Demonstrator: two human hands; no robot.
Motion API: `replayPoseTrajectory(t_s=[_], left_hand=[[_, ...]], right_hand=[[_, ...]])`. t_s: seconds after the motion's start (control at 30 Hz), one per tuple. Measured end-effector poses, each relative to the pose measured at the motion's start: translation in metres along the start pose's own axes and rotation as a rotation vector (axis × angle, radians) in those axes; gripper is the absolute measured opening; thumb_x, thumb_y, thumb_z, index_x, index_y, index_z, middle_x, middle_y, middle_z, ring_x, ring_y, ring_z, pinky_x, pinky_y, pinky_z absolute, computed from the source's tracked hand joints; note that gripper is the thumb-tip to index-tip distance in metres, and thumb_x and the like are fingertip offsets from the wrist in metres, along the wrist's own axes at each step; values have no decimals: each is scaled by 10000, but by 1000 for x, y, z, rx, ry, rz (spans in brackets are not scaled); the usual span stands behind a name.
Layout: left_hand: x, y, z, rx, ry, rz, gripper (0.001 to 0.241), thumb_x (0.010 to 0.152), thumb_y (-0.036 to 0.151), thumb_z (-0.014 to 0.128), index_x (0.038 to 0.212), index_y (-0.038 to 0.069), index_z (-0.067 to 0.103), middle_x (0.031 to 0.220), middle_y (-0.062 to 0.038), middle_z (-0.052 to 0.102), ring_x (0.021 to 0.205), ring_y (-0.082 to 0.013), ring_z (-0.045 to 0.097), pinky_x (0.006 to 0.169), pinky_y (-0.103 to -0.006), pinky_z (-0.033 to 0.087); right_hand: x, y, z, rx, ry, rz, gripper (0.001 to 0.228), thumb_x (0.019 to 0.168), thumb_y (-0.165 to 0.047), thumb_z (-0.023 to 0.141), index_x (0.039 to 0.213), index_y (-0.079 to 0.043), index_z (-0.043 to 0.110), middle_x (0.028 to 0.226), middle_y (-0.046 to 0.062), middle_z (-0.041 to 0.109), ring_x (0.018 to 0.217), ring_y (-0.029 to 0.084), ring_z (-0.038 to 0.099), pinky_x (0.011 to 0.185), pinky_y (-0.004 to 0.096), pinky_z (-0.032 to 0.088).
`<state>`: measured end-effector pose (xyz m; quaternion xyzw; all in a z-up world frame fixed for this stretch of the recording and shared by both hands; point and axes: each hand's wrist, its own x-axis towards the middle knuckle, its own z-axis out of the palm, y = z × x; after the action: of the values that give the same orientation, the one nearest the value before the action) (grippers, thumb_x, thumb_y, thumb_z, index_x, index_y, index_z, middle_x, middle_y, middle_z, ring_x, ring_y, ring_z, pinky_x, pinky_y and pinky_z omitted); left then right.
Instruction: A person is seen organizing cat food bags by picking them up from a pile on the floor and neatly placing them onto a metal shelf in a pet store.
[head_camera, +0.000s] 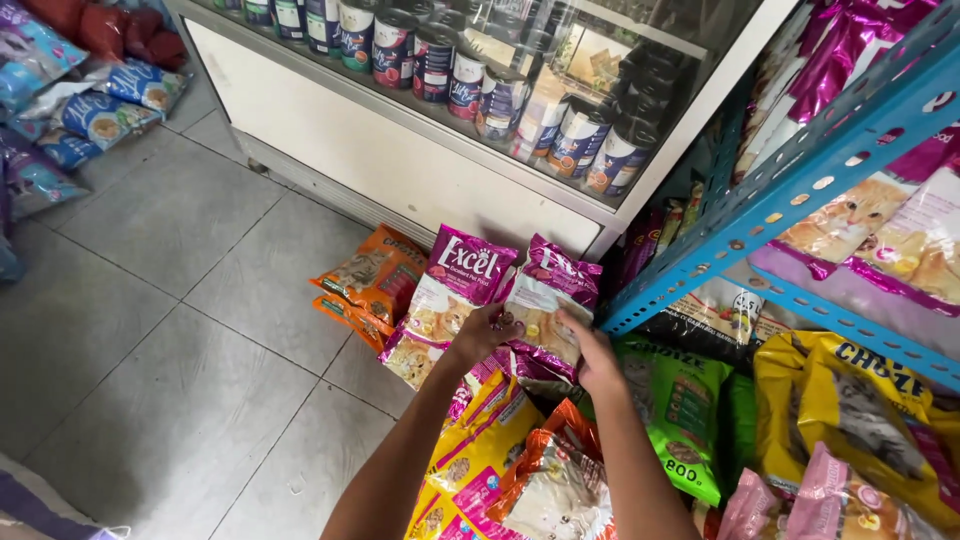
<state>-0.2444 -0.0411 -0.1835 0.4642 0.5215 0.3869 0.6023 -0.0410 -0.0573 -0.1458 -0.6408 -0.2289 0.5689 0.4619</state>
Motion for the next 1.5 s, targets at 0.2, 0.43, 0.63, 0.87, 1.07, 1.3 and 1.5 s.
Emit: replayPoseTrajectory(t_s=[0.2, 0.43, 0.63, 0.87, 1.07, 1.3, 1.5], left_hand=[[-40, 34, -19, -209, -83, -58, 635, 871, 133, 812, 1418, 0, 518, 1194, -222, 612, 1005, -272, 648, 768, -314, 654], [-94, 81, -31, -49, -107, -195, 1041, 812, 623, 811, 1496, -51, 411, 1407, -312, 537, 1273, -367, 551, 1004, -516, 484], [-119, 92, -21, -144, -133, 166, 716, 787, 323, 929, 1350, -4, 632, 1182, -163, 711, 1014, -255, 656, 820, -368, 539], [-177, 99, -16, -63, -278, 294, 563, 844, 219, 864, 1321, 30, 632, 1159, -191, 725, 906, -262, 703, 745, -355, 559], [-250, 151, 4, 355, -248, 0, 902, 916, 578, 720, 1500, -40, 420, 1404, -280, 574, 1282, -402, 589, 1070, -506, 480], [-292, 168, 42, -188, -36, 457, 579, 680, 215, 990, 1049, -14, 605, 721, -39, 563, 645, -112, 520, 574, -196, 375], [-314, 151, 37, -159, -178, 435, 479, 750, 230, 952, 1050, 53, 624, 815, -94, 656, 744, -163, 603, 674, -269, 473]], right_hand=[[1, 3, -3, 181, -198, 79, 454, 763, -204, 919, 1129, -108, 668, 1008, 109, 674, 956, 313, 701, 800, 470, 596], [-77, -24, 16, 83, -228, -133, 605, 716, -99, 923, 1242, -95, 622, 1035, 105, 637, 970, 266, 681, 807, 481, 611], [-155, -41, 15, 111, -268, -167, 538, 700, -69, 931, 1150, -77, 636, 954, 93, 633, 875, 258, 689, 762, 474, 621], [-186, -29, -20, 275, -221, -234, 435, 779, -240, 904, 1119, -75, 689, 945, 105, 699, 864, 269, 723, 800, 477, 608], [-238, -18, -43, 385, -226, -319, 359, 749, -106, 907, 1039, -43, 705, 904, 124, 718, 842, 283, 746, 811, 474, 617], [-292, -22, -75, 310, -284, -388, 385, 799, -125, 859, 1148, -72, 706, 978, 94, 716, 915, 261, 727, 876, 441, 575], [-275, -7, -102, 333, -148, -546, 300, 810, -182, 886, 1028, -57, 723, 885, 103, 715, 832, 238, 738, 772, 391, 598]])
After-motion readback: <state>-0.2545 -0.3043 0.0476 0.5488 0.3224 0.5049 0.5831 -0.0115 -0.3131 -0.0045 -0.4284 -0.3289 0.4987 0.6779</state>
